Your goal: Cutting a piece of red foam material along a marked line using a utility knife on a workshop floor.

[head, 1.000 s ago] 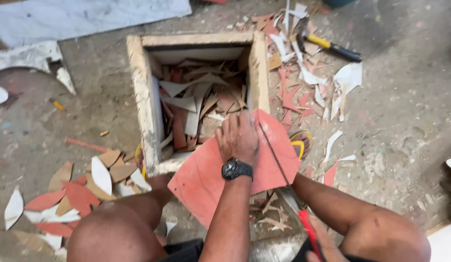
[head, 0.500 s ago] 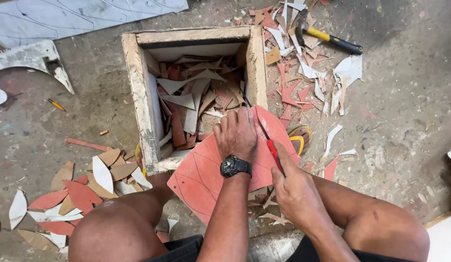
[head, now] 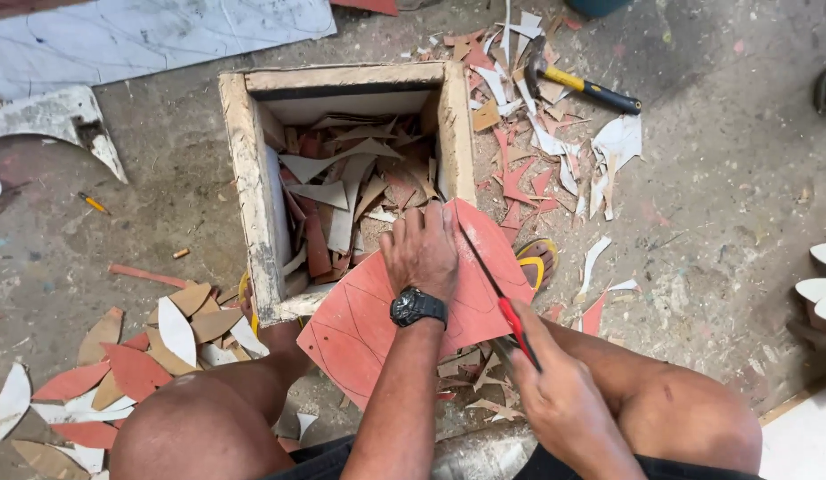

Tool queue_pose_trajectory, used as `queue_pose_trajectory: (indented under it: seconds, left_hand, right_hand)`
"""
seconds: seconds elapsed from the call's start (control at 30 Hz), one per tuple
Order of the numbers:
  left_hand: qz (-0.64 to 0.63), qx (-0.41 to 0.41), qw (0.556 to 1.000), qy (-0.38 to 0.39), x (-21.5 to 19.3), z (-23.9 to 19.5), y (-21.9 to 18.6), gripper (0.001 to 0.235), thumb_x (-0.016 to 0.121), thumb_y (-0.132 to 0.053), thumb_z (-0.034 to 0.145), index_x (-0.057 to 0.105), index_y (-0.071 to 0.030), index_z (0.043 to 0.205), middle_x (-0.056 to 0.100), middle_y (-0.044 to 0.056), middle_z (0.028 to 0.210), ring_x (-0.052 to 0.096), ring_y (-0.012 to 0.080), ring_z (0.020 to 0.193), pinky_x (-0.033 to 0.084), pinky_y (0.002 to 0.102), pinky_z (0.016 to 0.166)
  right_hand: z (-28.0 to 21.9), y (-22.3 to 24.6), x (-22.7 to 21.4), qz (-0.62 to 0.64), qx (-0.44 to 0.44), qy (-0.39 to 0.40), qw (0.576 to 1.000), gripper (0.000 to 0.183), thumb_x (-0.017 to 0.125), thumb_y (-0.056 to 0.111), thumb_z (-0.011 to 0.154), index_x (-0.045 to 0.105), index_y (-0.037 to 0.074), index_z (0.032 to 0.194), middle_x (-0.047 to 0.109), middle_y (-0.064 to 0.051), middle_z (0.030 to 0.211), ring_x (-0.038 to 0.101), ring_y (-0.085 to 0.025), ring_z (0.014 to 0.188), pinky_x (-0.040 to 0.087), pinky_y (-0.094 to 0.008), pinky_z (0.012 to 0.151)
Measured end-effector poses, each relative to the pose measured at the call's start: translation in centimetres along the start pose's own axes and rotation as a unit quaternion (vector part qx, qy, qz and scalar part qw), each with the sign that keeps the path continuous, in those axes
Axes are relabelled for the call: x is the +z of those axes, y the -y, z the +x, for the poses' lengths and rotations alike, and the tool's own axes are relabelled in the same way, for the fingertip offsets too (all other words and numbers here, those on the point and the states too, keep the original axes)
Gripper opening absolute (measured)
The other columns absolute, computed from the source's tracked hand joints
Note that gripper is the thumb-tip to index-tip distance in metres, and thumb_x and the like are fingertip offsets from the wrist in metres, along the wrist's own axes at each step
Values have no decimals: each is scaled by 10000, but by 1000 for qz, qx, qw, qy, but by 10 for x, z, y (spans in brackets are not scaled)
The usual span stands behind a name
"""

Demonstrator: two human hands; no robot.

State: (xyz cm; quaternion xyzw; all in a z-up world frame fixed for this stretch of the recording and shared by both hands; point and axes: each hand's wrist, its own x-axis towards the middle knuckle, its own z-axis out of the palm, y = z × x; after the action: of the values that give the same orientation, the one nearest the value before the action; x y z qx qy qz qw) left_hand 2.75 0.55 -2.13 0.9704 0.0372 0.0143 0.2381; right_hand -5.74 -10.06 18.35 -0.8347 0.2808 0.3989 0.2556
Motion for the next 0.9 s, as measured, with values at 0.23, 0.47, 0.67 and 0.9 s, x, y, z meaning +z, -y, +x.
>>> queue_pose_trajectory:
  seconds: [0.23, 0.47, 0.67, 0.9]
  left_hand:
    - [41, 36, 996, -73, -2, 6, 1, 261, 488, -375, 1058, 668, -187, 1084, 587, 42, 877, 543, 261, 761, 388, 411, 681]
    - [58, 22, 996, -67, -3, 10, 8, 367, 401, -433, 1077, 643, -171, 993, 593, 38, 854, 536, 259, 736, 395, 430, 743]
    - [40, 2, 996, -75, -8, 10, 3, 353, 438, -419, 1071, 607, -169, 887, 604, 52, 831, 557, 278, 727, 383, 435, 710]
    - [31, -6, 997, -71, -3, 12, 5, 370, 444, -440, 1068, 611, -167, 884, 596, 45, 790, 544, 256, 721, 369, 406, 684]
  right_hand:
    - [8, -7, 17, 77, -121, -50, 988, 654, 478, 269, 947, 378, 284, 1593, 740, 30, 1342, 726, -256, 793, 517, -309, 870]
    - [7, 3, 26, 81, -66, -29, 994, 686, 471, 237, 928, 385, 332, 1602, 759, -70, 1050, 711, -261, 841, 526, -332, 838]
    - [5, -15, 24, 86, -213, -80, 970, 606, 475, 208, 951, 434, 168, 1555, 600, -70, 1514, 605, -212, 1343, 429, -320, 1068]
    - [1, -13, 29, 66, -154, -78, 983, 651, 469, 262, 952, 380, 217, 1594, 593, -17, 1533, 690, -210, 1214, 466, -322, 998]
